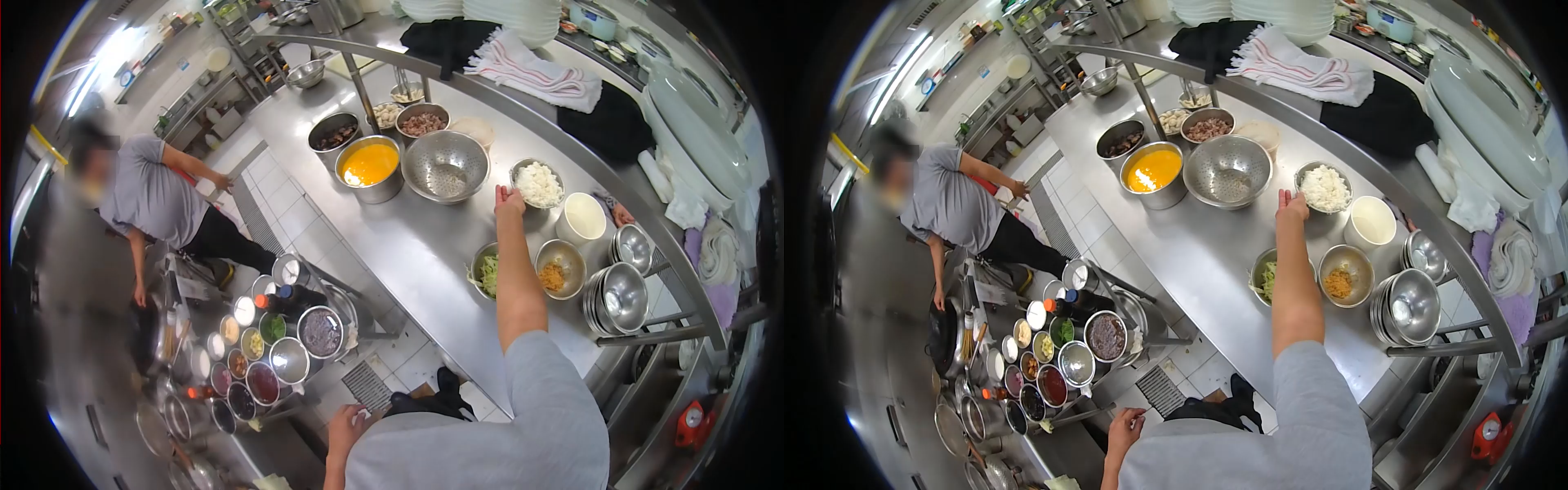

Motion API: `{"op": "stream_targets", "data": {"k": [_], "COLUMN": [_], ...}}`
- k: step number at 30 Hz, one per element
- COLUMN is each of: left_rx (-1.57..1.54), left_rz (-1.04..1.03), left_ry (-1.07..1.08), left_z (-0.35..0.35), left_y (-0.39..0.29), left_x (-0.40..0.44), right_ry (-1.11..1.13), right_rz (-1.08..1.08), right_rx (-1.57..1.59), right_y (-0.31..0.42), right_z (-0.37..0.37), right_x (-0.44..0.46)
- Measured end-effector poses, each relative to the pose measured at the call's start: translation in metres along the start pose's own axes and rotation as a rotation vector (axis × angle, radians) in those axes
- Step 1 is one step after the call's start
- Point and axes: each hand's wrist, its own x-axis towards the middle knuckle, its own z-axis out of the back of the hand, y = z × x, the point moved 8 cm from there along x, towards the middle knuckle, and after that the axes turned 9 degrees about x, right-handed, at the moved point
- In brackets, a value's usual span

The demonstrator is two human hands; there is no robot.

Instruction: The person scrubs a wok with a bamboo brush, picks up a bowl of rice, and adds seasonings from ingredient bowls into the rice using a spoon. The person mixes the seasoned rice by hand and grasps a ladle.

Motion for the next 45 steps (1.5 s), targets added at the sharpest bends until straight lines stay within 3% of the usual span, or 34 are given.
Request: {"op": "stream_targets", "data": {"k": [2,6,9,11,16,18,20,22,24,25,27,29,31,32,34,35,38,40,42,44,45], "left_rx": [-0.049,-0.103,-0.18,-0.207,-0.446,-0.546,-0.763,-0.929,-1.027,-1.03,-1.218,-1.208,-1.294,-1.297,-1.314,-1.322,-1.223,-1.199,-1.18,-1.187,-1.159], "left_rz": [0.057,0.121,0.091,0.067,-0.016,-0.113,-0.17,-0.055,0.063,0.106,0.303,0.334,0.442,0.445,0.519,0.519,0.632,0.675,0.729,0.785,0.817], "left_ry": [-0.004,-0.033,-0.059,-0.058,0.071,0.018,-0.064,-0.033,-0.02,-0.072,0.026,-0.068,-0.289,-0.3,-0.602,-0.616,-0.815,-0.912,-1.029,-1.103,-1.102], "left_z": [0.002,-0.006,-0.009,-0.012,0.001,0.018,0.026,0.04,0.044,0.048,0.035,0.036,0.046,0.049,0.071,0.079,0.115,0.129,0.134,0.138,0.137], "left_y": [0.007,0.027,0.026,0.021,-0.031,-0.061,-0.079,-0.09,-0.083,-0.069,-0.042,-0.008,0.035,0.047,0.086,0.104,0.171,0.217,0.263,0.301,0.318], "left_x": [-0.008,-0.02,-0.016,-0.007,0.048,0.084,0.119,0.143,0.153,0.147,0.135,0.107,0.07,0.055,0.015,0.001,-0.054,-0.094,-0.132,-0.168,-0.185], "right_ry": [-0.116,-0.055,-0.004,0.285,0.472,0.586,0.561,0.733,0.727,0.753,0.778,0.773,0.799,0.807,0.876,0.889,1.269,1.425,1.512,1.467,1.479], "right_rz": [0.146,0.262,0.202,0.128,0.123,0.09,0.033,-0.104,-0.246,-0.304,-0.534,-0.612,-0.767,-0.774,-0.917,-0.92,-1.344,-1.317,-1.132,-0.924,-0.693], "right_rx": [-0.078,-0.25,-0.267,-0.345,-0.475,-0.609,-0.759,-0.842,-0.96,-0.982,-1.097,-1.123,-1.242,-1.247,-1.331,-1.34,-1.492,-1.62,-1.535,-1.496,-1.545], "right_y": [0.021,0.056,0.066,0.059,0.059,0.054,0.045,0.025,-0.001,-0.017,-0.05,-0.08,-0.113,-0.125,-0.155,-0.169,-0.223,-0.279,-0.359,-0.445,-0.482], "right_z": [0.004,-0.001,0.002,0.004,0.011,0.026,0.062,0.085,0.107,0.118,0.15,0.186,0.215,0.225,0.251,0.255,0.278,0.281,0.287,0.283,0.276], "right_x": [-0.02,-0.043,-0.053,-0.053,-0.192,-0.247,-0.28,-0.33,-0.382,-0.403,-0.441,-0.46,-0.5,-0.513,-0.546,-0.56,-0.623,-0.633,-0.629,-0.624,-0.619]}}
